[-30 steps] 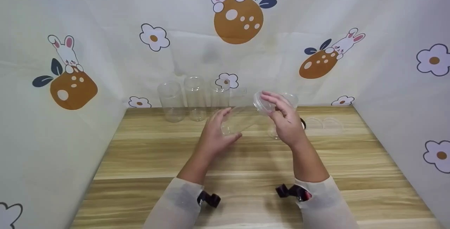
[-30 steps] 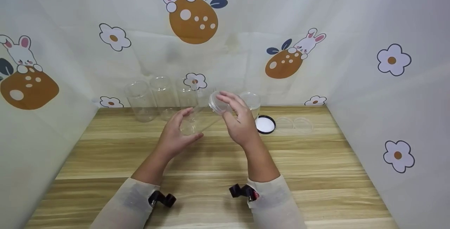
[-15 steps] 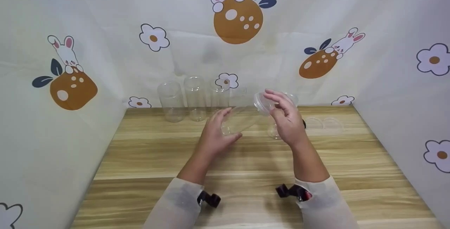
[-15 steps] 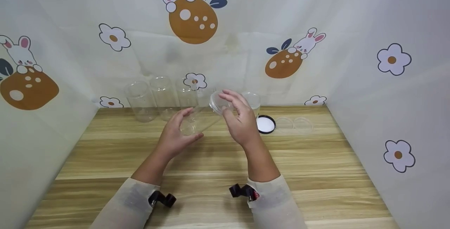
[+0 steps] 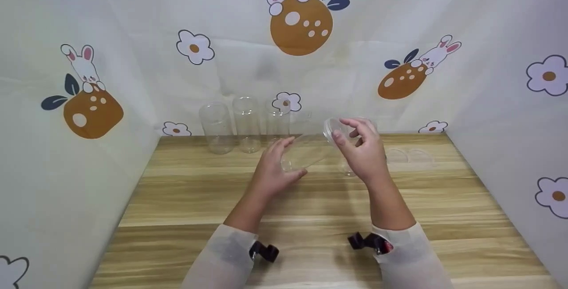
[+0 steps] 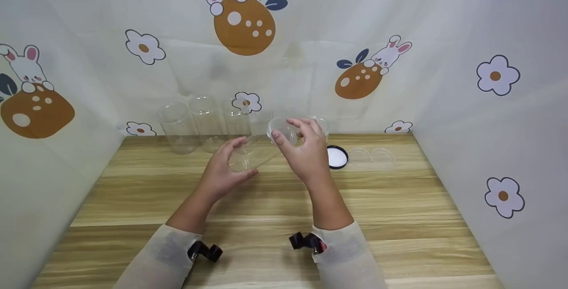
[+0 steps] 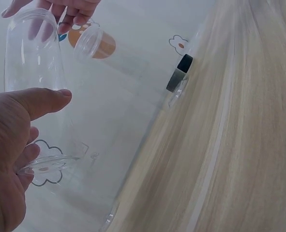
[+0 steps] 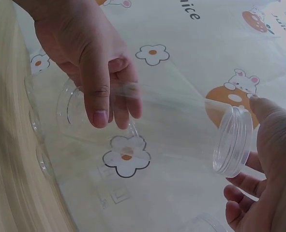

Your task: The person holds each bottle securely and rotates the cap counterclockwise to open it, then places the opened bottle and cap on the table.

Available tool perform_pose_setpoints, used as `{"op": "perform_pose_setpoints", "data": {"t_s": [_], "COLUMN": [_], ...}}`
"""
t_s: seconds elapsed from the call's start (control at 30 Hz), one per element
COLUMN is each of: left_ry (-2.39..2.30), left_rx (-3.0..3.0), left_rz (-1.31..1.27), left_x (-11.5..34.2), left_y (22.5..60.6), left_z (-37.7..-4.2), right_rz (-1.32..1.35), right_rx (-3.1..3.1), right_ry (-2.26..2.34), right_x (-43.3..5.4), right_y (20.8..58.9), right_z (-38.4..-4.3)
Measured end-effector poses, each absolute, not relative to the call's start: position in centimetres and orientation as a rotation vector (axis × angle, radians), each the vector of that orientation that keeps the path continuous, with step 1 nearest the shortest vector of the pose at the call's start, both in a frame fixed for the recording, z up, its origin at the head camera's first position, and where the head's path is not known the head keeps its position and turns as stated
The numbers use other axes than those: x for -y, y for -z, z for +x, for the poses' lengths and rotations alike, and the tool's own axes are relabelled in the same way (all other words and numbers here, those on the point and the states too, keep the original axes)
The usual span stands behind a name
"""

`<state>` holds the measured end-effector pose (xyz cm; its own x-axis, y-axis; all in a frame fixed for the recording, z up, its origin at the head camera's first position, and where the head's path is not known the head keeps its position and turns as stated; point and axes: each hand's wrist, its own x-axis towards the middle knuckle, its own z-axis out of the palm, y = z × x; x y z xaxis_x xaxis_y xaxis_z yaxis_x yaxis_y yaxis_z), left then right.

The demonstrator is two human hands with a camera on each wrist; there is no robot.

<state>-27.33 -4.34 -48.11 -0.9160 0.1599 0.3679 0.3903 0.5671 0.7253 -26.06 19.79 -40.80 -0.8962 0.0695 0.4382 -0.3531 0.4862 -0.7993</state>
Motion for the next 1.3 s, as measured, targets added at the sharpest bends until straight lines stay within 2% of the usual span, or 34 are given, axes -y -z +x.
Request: {"op": "perform_pose_setpoints", "data": {"t_s": [0.97,1.3], "left_ry": [1.284,1.281], "left_rx": [2.527,2.54], "left_rz": [-0.441,-0.425], "left_x": [4.28,4.25], "left_y": [48.02,47.94], "left_z": [-27.14,-27.18], "right_rz": [0.599,0.517], "right_rx": [2.165,2.178], "right_ry": [-1.629,-1.533], "right_x": [-19.82,-19.92], "right_y": [40.78,40.88], "right_z": [-25.7,-25.73]}}
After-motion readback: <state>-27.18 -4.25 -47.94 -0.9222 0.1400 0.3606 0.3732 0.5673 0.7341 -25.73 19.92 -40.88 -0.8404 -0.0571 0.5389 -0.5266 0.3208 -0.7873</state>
